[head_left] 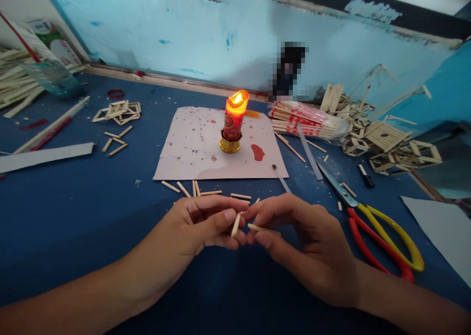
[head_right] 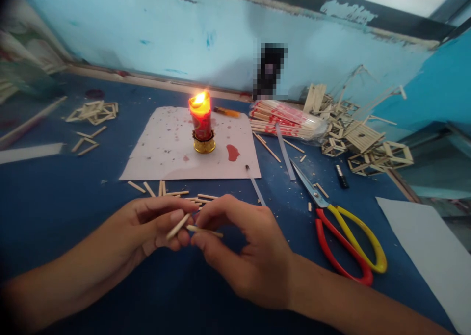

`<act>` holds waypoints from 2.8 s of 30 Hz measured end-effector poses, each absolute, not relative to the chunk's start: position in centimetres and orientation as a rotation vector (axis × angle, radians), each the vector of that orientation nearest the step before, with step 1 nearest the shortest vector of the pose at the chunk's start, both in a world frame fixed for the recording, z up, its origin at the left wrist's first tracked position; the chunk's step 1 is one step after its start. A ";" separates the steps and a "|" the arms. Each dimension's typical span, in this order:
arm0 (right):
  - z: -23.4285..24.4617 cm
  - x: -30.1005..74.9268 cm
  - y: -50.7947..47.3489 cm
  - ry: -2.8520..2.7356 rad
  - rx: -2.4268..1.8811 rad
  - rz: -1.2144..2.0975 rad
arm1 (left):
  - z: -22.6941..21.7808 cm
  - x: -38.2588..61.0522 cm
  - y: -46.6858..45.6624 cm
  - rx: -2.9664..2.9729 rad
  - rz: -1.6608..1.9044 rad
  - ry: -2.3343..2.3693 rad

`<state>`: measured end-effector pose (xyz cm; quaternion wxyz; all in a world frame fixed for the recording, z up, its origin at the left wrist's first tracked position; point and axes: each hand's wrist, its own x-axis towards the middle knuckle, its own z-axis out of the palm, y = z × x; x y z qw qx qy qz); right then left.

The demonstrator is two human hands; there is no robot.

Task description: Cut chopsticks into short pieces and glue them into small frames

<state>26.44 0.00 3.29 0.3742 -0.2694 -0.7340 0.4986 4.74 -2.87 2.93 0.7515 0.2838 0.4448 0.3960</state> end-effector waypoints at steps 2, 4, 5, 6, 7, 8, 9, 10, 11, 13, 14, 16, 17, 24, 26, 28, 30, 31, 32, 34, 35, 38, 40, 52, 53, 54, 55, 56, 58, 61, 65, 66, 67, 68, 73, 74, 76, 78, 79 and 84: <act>3.3 26.4 0.0 -1.845 -0.678 1.366 | 3.0 4.7 -2.9 0.647 0.867 0.937; 3.4 26.4 0.0 -1.784 -0.711 1.454 | 3.0 4.7 -2.9 0.725 0.863 0.894; 3.5 26.4 0.0 -1.753 -0.735 1.502 | 3.1 4.7 -3.0 0.777 0.857 0.885; 3.5 26.4 0.0 -1.721 -0.758 1.547 | 3.1 4.7 -3.1 0.840 0.845 0.890; 3.5 26.5 0.0 -1.690 -0.775 1.586 | 3.1 4.7 -3.2 0.903 0.833 0.916; 3.5 26.5 0.0 -1.661 -0.785 1.622 | 3.2 4.7 -3.3 0.968 0.823 0.952; 3.6 26.5 0.0 -1.638 -0.786 1.657 | 3.3 4.8 -3.4 1.032 0.817 0.987; 3.6 26.4 0.0 -1.616 -0.787 1.689 | 3.5 4.8 -3.5 1.085 0.816 1.012; 3.6 26.4 0.0 -1.594 -0.792 1.713 | 3.6 4.9 -3.6 1.123 0.813 1.027; 3.6 26.4 0.0 -1.561 -0.806 1.734 | 3.9 5.0 -3.7 1.162 0.814 1.035; 3.6 26.4 0.0 -1.554 -0.809 1.733 | 4.0 5.0 -3.7 1.165 0.812 1.035; 3.5 26.4 -0.1 -1.568 -0.815 1.709 | 4.1 5.0 -3.8 1.143 0.799 1.043; 3.5 26.5 -0.1 -1.583 -0.821 1.695 | 4.1 5.0 -3.8 1.130 0.791 1.044; 3.6 26.5 -0.2 -1.577 -0.857 1.706 | 3.7 5.1 -3.9 1.085 0.786 1.030; 3.6 26.4 -0.2 -1.572 -0.854 1.719 | 3.6 5.0 -4.0 1.085 0.773 1.038; 3.5 26.4 -0.2 -1.562 -0.856 1.725 | 3.6 5.0 -4.0 1.100 0.765 1.052; 3.5 26.3 -0.1 -1.559 -0.858 1.724 | 3.7 5.0 -4.0 1.112 0.764 1.067; 3.5 26.3 -0.1 -1.559 -0.855 1.724 | 3.7 4.9 -4.0 1.114 0.764 1.070; 3.5 26.3 -0.1 -1.558 -0.851 1.726 | 3.7 4.9 -4.1 1.115 0.764 1.071; 3.5 26.3 -0.1 -1.558 -0.847 1.725 | 3.8 4.9 -4.0 1.117 0.759 1.074; 3.5 26.3 -0.1 -1.564 -0.851 1.722 | 3.8 5.0 -4.0 1.119 0.755 1.075; 3.5 26.4 0.0 -1.585 -0.861 1.721 | 3.8 5.0 -4.0 1.118 0.751 1.067; 3.5 26.4 0.0 -1.583 -0.853 1.724 | 3.7 5.0 -4.0 1.117 0.753 1.064; 3.6 26.9 1.0 -1.395 -0.779 1.763 | 3.8 4.8 -3.8 1.194 0.722 1.119; 3.6 27.0 1.2 -1.395 -0.772 1.763 | 3.8 4.8 -3.8 1.177 0.709 1.107; 3.7 27.1 1.3 -1.409 -0.760 1.756 | 3.8 4.7 -3.9 1.166 0.690 1.103; 3.7 27.3 1.3 -1.443 -0.749 1.739 | 3.8 4.7 -3.9 1.165 0.670 1.106; 3.8 27.4 1.4 -1.490 -0.744 1.713 | 3.8 4.7 -4.0 1.176 0.653 1.108; 4.0 27.6 1.3 -1.602 -0.752 1.646 | 3.7 4.7 -4.0 1.196 0.647 1.105; 4.4 27.7 0.8 -1.766 -0.787 1.536 | 3.6 4.8 -3.9 1.191 0.681 1.098; 4.4 27.3 0.4 -1.965 -0.682 1.371 | 3.6 4.9 -3.7 1.244 0.752 1.084; 4.3 27.1 0.4 -2.008 -0.626 1.316 | 3.6 4.9 -3.7 1.267 0.775 1.089; 4.3 27.0 0.4 -2.047 -0.572 1.267 | 3.6 4.9 -3.6 1.278 0.797 1.101; 4.2 26.8 0.4 -2.081 -0.524 1.223 | 3.5 4.9 -3.6 1.266 0.815 1.113; 3.8 26.5 0.4 -2.183 -0.391 1.144 | 3.5 5.1 -3.5 1.048 0.838 1.073; 3.8 26.5 0.3 -2.192 -0.386 1.144 | 3.6 5.2 -3.5 1.028 0.842 1.060; 3.6 26.4 0.1 -2.197 -0.396 1.146 | 3.6 5.3 -3.6 1.017 0.845 1.042; 3.5 26.3 0.0 -2.192 -0.409 1.133 | 3.8 5.4 -3.7 1.022 0.836 1.037; 3.4 26.3 -0.1 -2.192 -0.419 1.119 | 3.8 5.4 -3.7 1.030 0.828 1.038; 3.1 26.3 -0.2 -2.259 -0.432 1.045 | 3.8 5.6 -3.7 1.189 0.779 1.113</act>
